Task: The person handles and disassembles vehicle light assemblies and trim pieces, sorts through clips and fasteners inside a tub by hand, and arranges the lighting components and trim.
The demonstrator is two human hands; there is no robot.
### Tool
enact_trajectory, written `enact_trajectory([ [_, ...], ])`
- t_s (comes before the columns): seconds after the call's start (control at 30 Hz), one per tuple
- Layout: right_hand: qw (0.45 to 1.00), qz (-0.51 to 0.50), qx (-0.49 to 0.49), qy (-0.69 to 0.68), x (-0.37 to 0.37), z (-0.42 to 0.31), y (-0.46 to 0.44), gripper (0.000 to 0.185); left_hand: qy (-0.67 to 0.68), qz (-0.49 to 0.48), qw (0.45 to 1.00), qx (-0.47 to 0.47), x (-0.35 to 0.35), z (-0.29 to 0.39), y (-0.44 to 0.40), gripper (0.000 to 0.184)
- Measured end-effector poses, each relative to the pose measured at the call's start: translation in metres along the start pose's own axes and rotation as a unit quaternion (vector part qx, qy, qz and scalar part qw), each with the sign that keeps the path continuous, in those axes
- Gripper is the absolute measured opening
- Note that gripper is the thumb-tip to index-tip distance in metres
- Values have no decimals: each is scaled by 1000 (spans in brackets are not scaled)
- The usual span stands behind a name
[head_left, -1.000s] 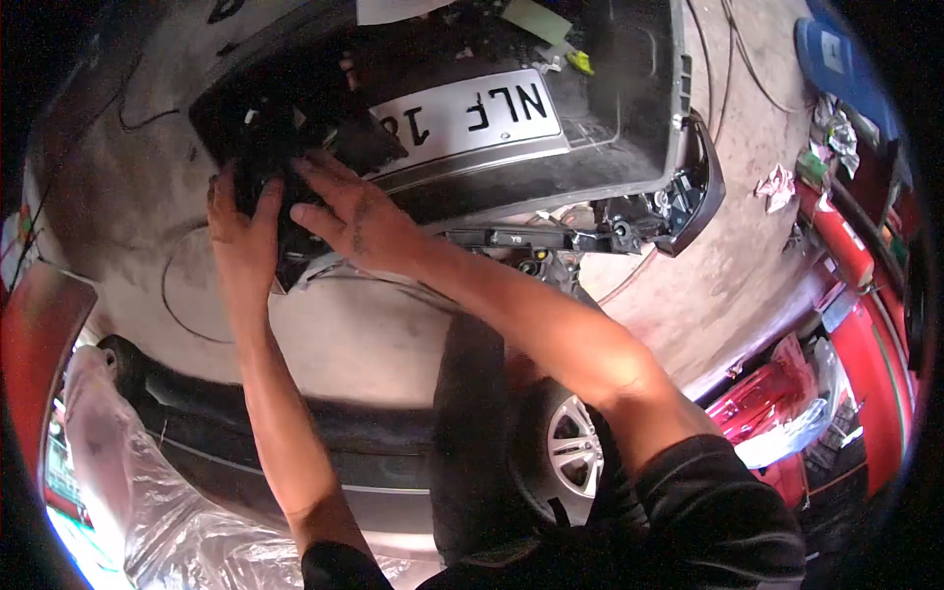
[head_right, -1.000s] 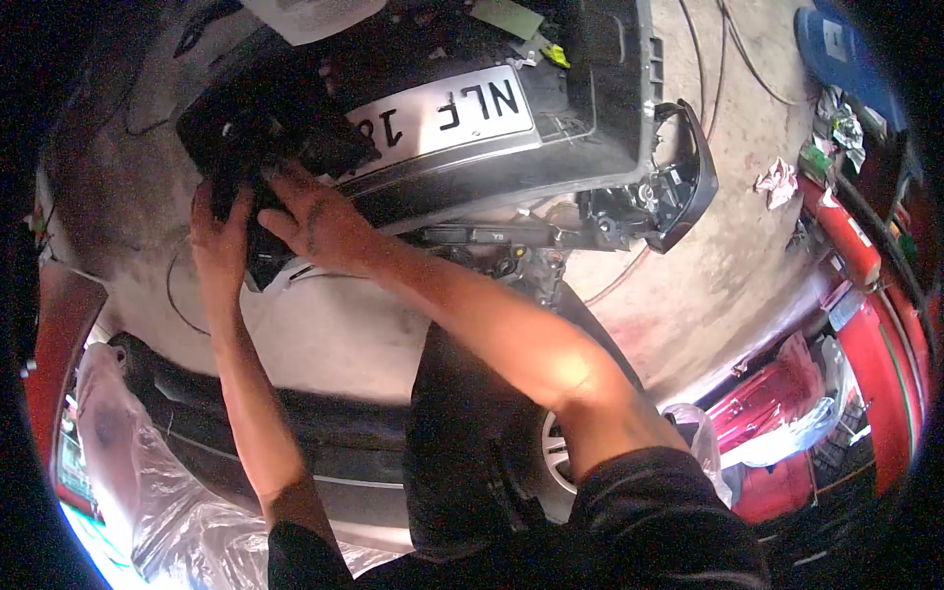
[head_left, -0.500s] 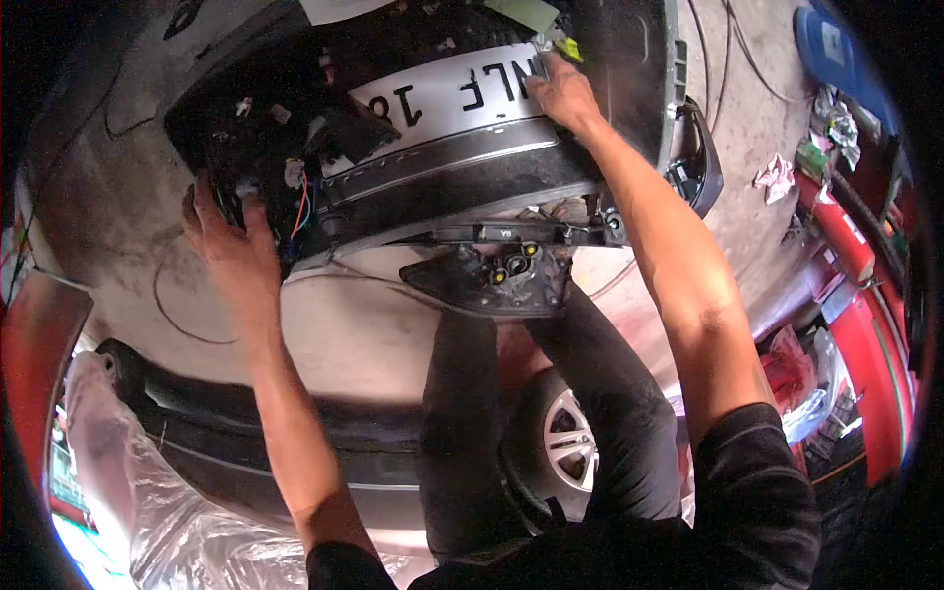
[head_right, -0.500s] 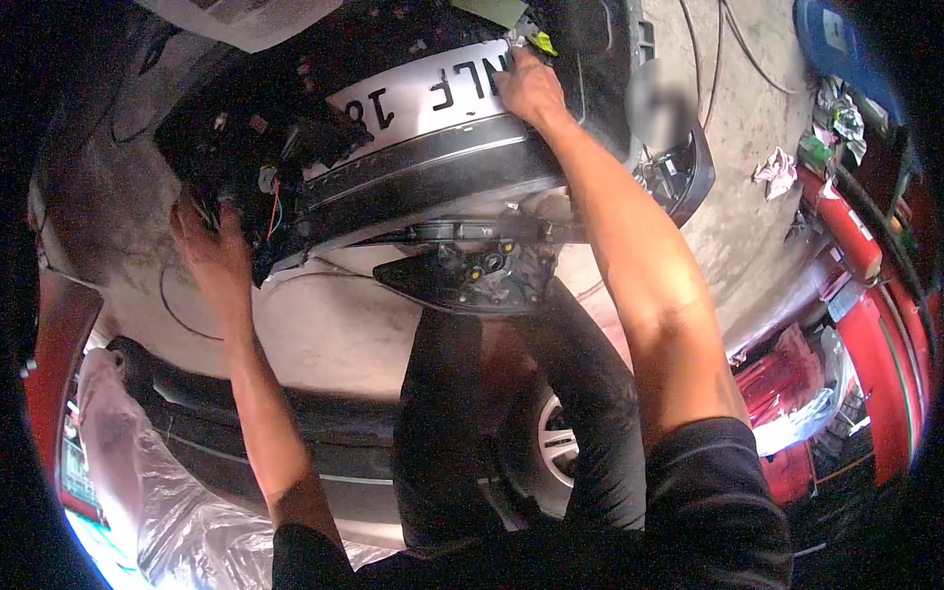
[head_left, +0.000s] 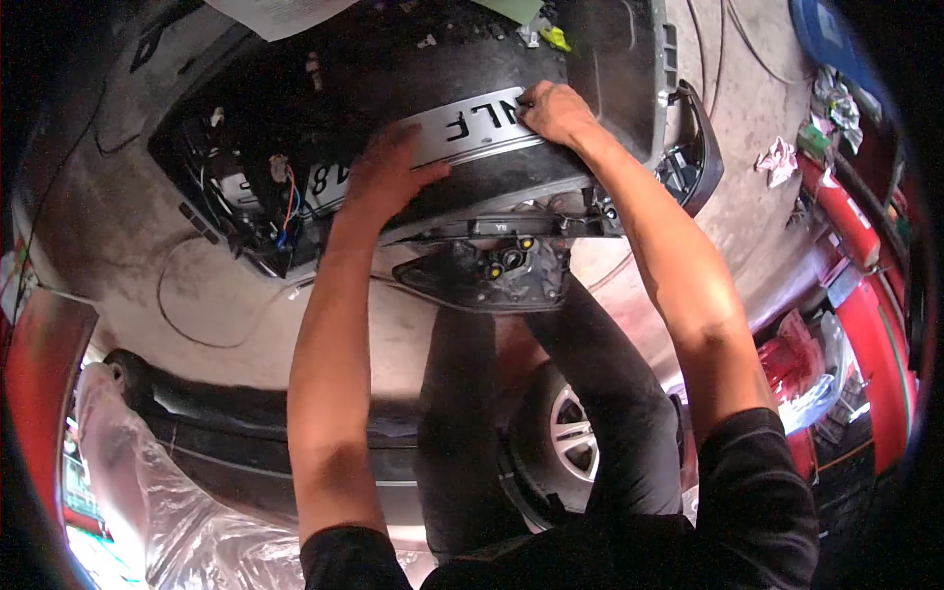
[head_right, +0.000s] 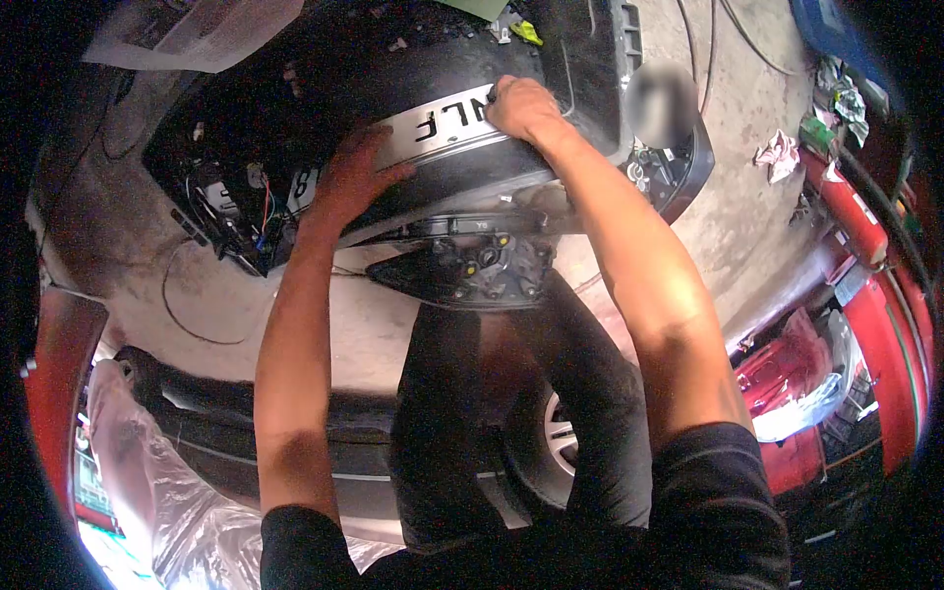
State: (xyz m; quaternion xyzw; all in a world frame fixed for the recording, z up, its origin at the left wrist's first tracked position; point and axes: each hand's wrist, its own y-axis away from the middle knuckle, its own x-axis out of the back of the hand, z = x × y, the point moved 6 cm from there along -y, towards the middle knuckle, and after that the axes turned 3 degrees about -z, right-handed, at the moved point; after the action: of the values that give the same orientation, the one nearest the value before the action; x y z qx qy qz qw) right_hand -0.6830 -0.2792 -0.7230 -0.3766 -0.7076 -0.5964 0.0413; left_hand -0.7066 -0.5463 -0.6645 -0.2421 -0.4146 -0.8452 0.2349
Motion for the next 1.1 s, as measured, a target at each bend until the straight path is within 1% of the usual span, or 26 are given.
enact_trajectory([
  [0.1, 1000, -6, 9, 13, 3, -8, 4, 38, -100, -62, 992, 34, -9, 9, 2, 60],
  [0.2, 998, 1, 17, 66, 12, -17, 14, 37, -103, -34, 994, 12, -19, 4, 1, 56],
  [0.27, 996, 7, -7, 92, 25, -18, 10, 38, -84, 15, 996, -22, -24, -2, 6, 55],
  [0.3, 991, 92, 15, 95, 34, -18, 6, 39, -75, 38, 996, -39, -21, 0, 9, 54],
  [0.33, 979, 184, 53, 72, 46, -14, 4, 39, -52, 52, 997, -29, -22, -1, 12, 53],
  [0.37, 956, 279, 73, 58, 62, -20, 8, 39, -27, 63, 998, -19, -20, 3, 16, 53],
  [0.4, 928, 352, 117, 33, 78, -26, 11, 41, 0, 72, 997, -9, -19, 8, 22, 52],
  [0.47, 941, 325, 79, 42, 94, -32, -8, 55, 40, 85, 996, 1, -13, 19, 25, 49],
  [0.57, 924, 364, 100, 56, 114, -48, -29, 62, 89, 123, 988, 12, -5, 31, 26, 42],
  [0.6, 929, 349, 102, 73, 112, -44, -45, 62, 105, 139, 985, 14, -5, 36, 26, 39],
  [0.67, 936, 320, 102, 107, 102, -30, -71, 63, 116, 201, 973, -9, -1, 51, 30, 34],
  [0.77, 903, 381, 185, 77, 92, -24, -51, 70, 138, 263, 954, -28, 14, 83, 54, 29],
  [0.8, 916, 360, 165, 72, 93, -30, -41, 72, 144, 282, 948, -34, 20, 95, 65, 29],
  [0.9, 946, 303, 101, 61, 82, -43, -3, 82, 181, 254, 950, -26, 11, 125, 99, 29],
  [0.93, 942, 312, 102, 67, 83, -44, -7, 82, 191, 242, 951, -22, 8, 135, 110, 28],
  [1.0, 936, 327, 104, 77, 79, -40, -29, 82, 333, 120, 935, 34, 6, 154, 130, 28],
  [1.03, 926, 352, 114, 80, 77, -37, -44, 77, 331, 112, 937, 23, 9, 166, 141, 28],
  [1.07, 928, 352, 99, 66, 76, -35, -48, 76, 330, 104, 938, 12, 10, 177, 153, 28],
  [1.1, 931, 352, 84, 53, 81, -35, -50, 75, 371, 54, 926, 31, 3, 189, 166, 24],
])
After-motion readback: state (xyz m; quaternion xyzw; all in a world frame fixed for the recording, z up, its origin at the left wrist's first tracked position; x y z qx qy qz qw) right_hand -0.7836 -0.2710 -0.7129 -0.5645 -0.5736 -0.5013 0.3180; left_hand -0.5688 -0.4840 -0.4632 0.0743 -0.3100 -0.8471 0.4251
